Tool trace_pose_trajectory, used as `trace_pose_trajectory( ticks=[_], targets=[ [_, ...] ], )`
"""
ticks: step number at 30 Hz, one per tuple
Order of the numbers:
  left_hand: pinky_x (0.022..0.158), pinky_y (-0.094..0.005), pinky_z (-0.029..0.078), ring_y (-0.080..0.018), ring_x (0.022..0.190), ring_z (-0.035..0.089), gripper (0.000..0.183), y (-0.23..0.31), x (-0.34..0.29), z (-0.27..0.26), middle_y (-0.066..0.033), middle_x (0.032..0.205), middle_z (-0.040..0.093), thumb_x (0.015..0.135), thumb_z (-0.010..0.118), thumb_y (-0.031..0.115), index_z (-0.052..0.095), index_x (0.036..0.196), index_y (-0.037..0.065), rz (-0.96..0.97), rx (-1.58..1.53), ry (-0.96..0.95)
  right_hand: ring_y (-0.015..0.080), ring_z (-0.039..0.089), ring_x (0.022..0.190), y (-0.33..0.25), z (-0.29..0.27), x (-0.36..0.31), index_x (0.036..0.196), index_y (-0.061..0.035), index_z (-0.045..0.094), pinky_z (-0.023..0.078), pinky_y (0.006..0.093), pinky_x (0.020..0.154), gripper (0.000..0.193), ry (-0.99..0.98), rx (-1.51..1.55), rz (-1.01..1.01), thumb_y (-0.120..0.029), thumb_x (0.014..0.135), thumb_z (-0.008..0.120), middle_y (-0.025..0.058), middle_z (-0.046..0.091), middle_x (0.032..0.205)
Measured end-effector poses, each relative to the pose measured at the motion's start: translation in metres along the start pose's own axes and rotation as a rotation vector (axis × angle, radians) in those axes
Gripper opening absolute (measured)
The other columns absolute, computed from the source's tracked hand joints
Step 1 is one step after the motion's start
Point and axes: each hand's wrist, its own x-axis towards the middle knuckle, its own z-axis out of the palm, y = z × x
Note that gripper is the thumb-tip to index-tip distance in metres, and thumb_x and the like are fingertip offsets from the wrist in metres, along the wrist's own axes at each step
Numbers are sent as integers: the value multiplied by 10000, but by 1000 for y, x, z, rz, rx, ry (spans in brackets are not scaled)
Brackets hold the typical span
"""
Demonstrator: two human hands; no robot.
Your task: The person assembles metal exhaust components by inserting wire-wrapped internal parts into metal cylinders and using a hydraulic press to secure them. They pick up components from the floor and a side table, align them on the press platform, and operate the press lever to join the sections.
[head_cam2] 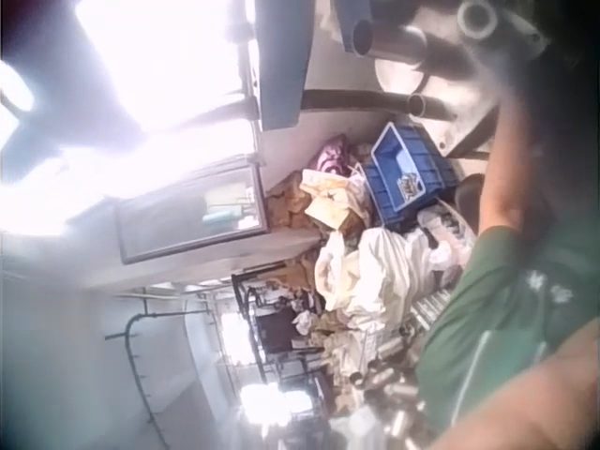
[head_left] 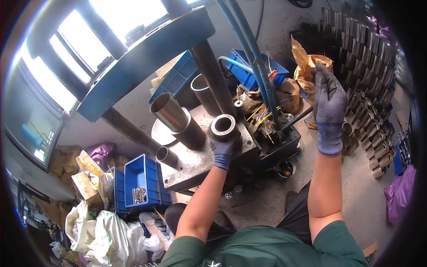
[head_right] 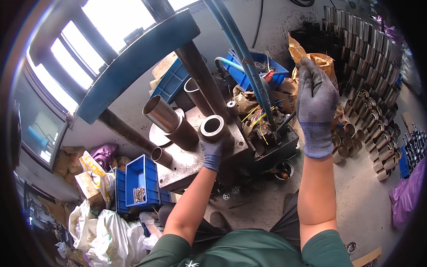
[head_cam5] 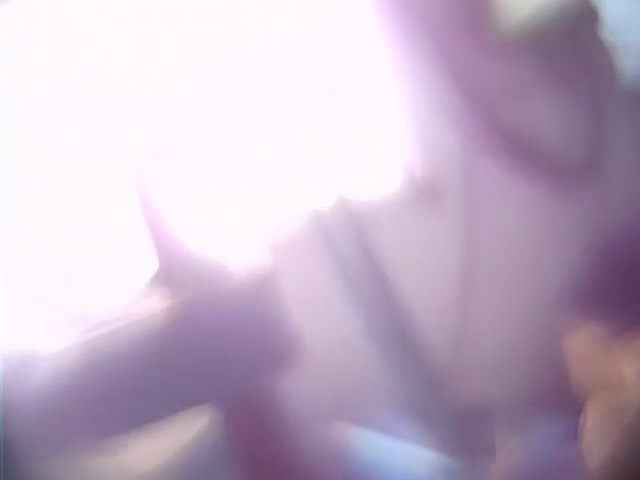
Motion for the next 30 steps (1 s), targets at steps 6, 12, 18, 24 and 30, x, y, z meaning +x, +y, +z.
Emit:
trace_pose_trajectory(
  ticks=[6,12,18,24,30],
  targets=[
    [984,-400,530,-244,1096,640,576,29,-54,-56,-101,1219,660,837,810,232,582,1330,40,-539,-739,-8,274,650,1243,-18,-4,4,1324,-17,676,506,379,1085,363,0,-159,-135,-65,964,676,154,691,1302],
    [954,-375,527,-222,1038,652,481,104,-31,-116,-106,1152,680,845,708,166,623,1286,-7,-230,-564,122,295,654,1239,-21,1,7,1313,-6,673,498,391,1084,382,-52,-50,-117,-96,944,709,162,693,1300],
    [985,-394,529,-232,1128,638,539,157,90,-153,-107,1262,641,904,765,203,557,1361,9,256,-486,35,278,709,1145,-30,-4,6,1265,30,688,538,396,1031,371,-45,6,-63,-209,985,729,177,729,1224],
    [1014,-380,525,-245,1175,624,704,161,176,-152,-111,1321,630,799,879,142,533,1394,-5,262,-336,261,212,731,1060,-23,0,5,1250,50,684,585,350,933,377,-67,252,-1,-244,1015,708,171,741,1161],
    [1013,-365,534,-279,1159,641,849,159,232,-134,-138,1322,637,687,962,215,534,1379,-27,21,-27,288,216,743,1024,-34,-18,5,1254,52,666,611,341,900,336,-210,58,-2,-169,1001,687,172,747,1116]
  ],
)
